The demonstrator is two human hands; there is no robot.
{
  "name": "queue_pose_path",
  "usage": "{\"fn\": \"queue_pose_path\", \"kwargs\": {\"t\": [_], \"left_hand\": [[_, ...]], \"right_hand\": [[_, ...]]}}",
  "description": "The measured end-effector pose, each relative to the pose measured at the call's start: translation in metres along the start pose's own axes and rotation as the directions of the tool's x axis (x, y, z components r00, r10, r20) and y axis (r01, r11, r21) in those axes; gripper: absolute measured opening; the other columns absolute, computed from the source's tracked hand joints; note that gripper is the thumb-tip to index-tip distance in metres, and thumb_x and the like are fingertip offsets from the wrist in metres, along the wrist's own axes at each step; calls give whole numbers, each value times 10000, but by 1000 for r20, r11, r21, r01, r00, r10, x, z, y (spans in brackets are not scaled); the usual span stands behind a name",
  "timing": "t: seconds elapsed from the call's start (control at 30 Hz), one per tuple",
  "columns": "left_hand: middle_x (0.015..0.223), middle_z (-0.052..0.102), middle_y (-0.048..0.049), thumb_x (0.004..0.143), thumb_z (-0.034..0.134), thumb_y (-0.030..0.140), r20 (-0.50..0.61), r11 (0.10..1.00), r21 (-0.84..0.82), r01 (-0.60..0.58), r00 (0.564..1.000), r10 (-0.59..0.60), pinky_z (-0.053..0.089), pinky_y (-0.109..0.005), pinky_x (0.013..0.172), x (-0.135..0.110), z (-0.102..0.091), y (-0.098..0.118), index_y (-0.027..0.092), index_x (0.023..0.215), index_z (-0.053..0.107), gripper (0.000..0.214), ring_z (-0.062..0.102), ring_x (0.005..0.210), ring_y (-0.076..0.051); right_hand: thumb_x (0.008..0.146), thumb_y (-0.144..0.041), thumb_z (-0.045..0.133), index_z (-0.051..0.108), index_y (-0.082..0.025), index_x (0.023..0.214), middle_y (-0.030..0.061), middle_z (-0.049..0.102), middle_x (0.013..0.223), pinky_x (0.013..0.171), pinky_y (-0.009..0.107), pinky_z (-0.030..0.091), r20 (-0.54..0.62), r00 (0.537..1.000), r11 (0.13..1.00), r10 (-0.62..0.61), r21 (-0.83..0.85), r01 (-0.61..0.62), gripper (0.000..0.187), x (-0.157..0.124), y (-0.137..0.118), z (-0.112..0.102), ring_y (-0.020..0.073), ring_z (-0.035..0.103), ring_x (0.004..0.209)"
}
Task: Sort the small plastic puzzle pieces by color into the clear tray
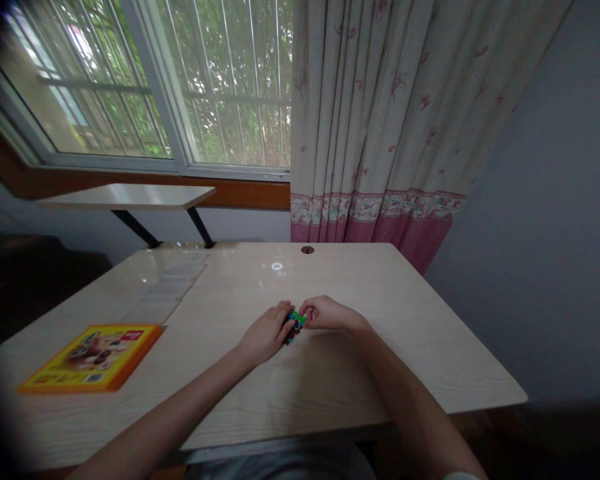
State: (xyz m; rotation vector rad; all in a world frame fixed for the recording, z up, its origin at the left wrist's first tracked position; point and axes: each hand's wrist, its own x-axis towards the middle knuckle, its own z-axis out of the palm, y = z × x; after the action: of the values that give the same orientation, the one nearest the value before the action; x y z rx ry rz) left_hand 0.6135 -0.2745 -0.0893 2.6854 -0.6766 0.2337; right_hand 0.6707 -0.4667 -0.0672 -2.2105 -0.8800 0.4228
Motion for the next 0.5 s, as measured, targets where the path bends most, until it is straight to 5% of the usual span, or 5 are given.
{"fn": "queue_pose_path", "kwargs": {"t": [0.17,0.5], "left_hand": [[1254,454,-125,896,245,366,-9,1000,-18,-6,1000,6,322,-372,1003,0,0,-1,136,1194,415,413,395,1183,-216],[1263,426,-105,889,247,372,-63,996,-84,-34,998,29,322,-362,1001,-5,-18,0,173,1181,430,398,368,1187,-195]], "right_hand": [[560,-271,719,551,-169,976,-30,538,730,590,203,396,24,1000,1000,6,-2,-6,460,-1,2,-2,101,512,648],[553,-290,730,516,-172,904,-39,526,733,587,203,379,-3,1000,1000,-5,19,5,427,0,3,2,104,501,655]]}}
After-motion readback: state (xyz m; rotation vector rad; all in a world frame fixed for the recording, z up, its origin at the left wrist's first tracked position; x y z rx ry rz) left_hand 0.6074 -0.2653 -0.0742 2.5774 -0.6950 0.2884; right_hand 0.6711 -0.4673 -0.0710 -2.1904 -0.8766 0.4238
